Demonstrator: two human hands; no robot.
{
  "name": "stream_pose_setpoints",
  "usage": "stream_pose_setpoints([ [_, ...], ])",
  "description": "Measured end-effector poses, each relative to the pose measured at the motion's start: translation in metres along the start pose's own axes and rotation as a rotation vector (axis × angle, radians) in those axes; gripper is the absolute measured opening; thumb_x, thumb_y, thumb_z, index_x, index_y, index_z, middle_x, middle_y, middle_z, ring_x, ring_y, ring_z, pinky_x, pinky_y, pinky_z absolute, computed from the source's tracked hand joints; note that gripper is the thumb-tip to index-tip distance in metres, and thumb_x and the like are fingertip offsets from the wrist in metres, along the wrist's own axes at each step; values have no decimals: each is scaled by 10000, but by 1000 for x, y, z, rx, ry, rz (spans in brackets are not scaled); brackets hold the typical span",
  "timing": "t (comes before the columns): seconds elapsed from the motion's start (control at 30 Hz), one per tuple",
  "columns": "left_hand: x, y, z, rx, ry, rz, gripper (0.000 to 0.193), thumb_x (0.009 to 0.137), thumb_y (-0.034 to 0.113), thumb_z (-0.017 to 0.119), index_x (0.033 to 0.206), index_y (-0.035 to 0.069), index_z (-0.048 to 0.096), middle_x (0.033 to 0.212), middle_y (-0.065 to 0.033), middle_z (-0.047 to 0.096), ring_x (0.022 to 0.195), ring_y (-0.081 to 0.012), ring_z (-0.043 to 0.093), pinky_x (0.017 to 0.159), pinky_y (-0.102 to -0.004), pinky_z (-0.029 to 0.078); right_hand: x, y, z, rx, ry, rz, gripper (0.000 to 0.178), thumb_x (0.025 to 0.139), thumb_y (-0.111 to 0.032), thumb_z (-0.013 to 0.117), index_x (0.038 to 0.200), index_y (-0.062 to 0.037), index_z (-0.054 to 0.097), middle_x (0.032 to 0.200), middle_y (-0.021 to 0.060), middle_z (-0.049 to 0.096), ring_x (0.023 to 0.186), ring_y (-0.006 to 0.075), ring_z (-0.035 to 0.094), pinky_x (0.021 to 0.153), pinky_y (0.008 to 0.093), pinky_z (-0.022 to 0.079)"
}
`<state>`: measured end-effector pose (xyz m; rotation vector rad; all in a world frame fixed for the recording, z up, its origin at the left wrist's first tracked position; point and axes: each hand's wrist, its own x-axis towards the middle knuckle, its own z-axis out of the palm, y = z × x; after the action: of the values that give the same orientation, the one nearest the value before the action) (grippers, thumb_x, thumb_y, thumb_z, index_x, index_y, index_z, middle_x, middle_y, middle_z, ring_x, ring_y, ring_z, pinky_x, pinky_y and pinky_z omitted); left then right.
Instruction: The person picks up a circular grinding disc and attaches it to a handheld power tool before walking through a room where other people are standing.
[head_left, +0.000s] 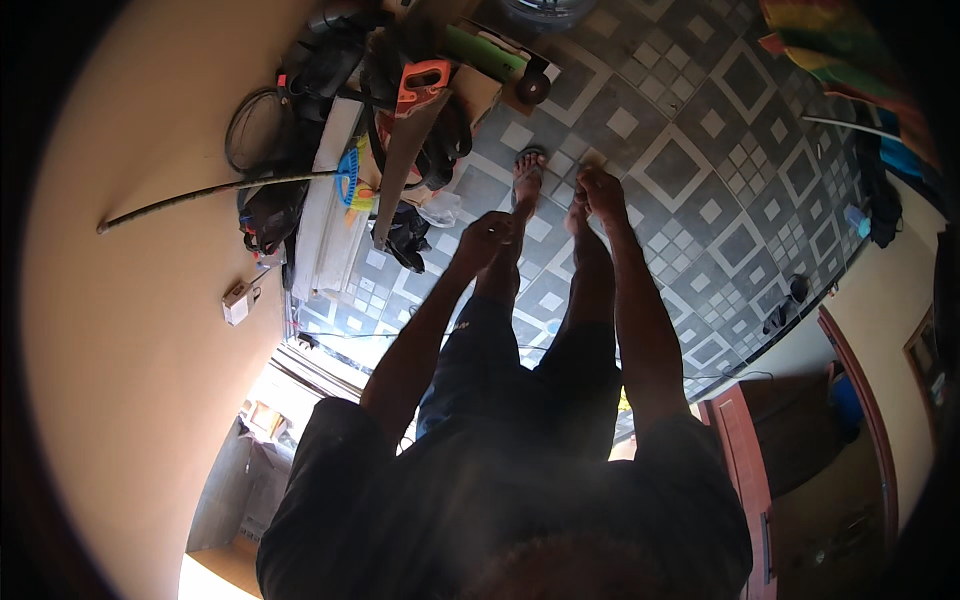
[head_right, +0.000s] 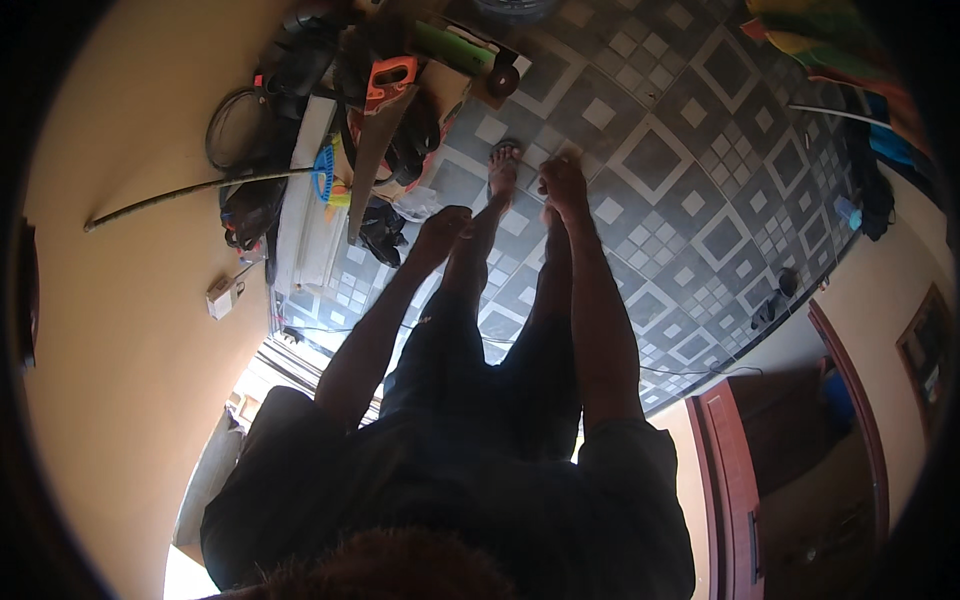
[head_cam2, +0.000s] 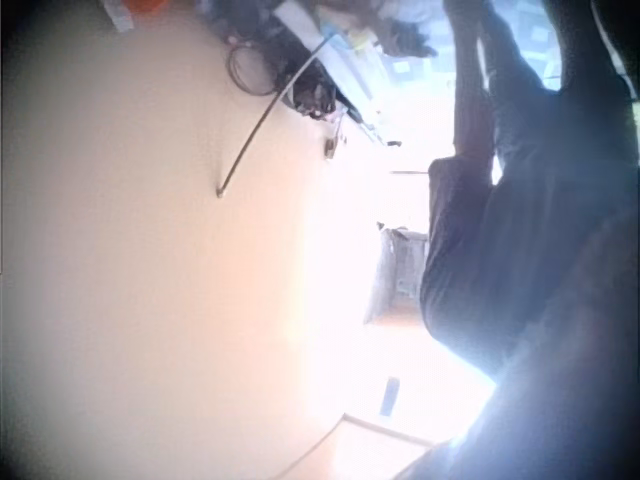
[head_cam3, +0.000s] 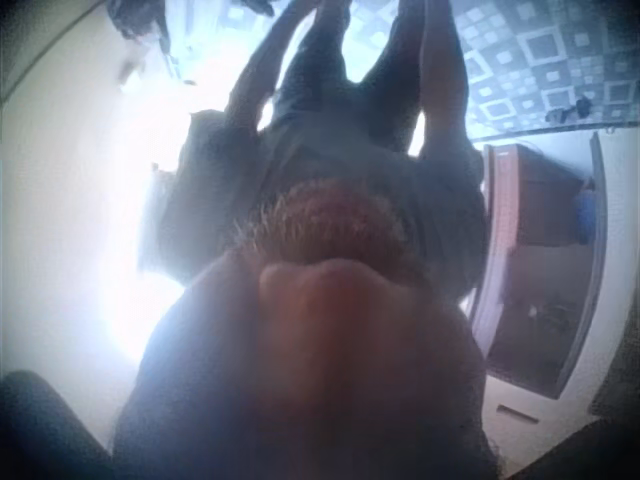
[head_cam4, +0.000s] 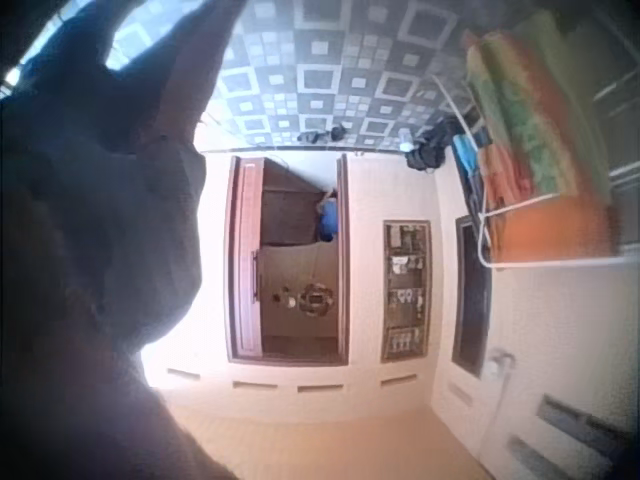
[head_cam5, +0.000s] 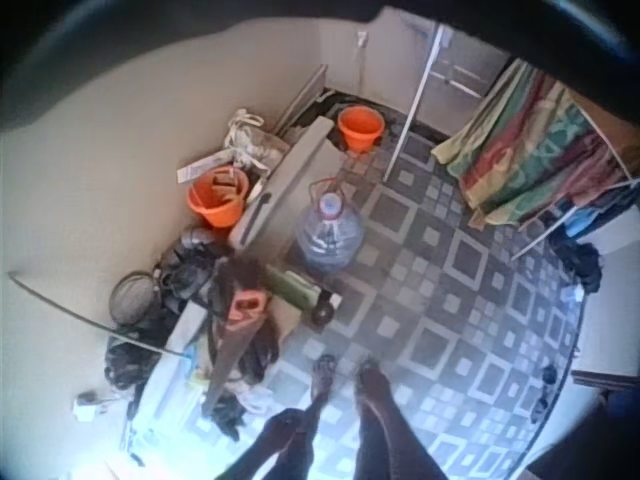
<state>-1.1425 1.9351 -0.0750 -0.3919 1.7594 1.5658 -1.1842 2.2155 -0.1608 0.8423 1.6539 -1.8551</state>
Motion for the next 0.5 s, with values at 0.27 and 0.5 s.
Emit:
stream_pose_setpoints([
  [0.27, 56, -44, 101, -453, 243, -233, 666, 781, -13, 504, 1431, 9, 359, 1021, -95, 627, 691, -102, 568, 630, -248, 497, 236, 21, 38, -345, 46, 128, 265, 859, -262, 657, 948, -13, 668, 721, 54, 668, 563, 116, 639, 506, 263, 481],
  [0.5, 126, -82, 140, -663, 256, -436, 308, 937, 122, 577, 1197, -36, 529, 1063, -123, 619, 895, -191, 632, 808, -319, 528, 307, 52, 10, -261, -64, -7, 324, 856, -287, 668, 1028, -14, 634, 777, 66, 680, 616, 130, 652, 579, 284, 508],
])
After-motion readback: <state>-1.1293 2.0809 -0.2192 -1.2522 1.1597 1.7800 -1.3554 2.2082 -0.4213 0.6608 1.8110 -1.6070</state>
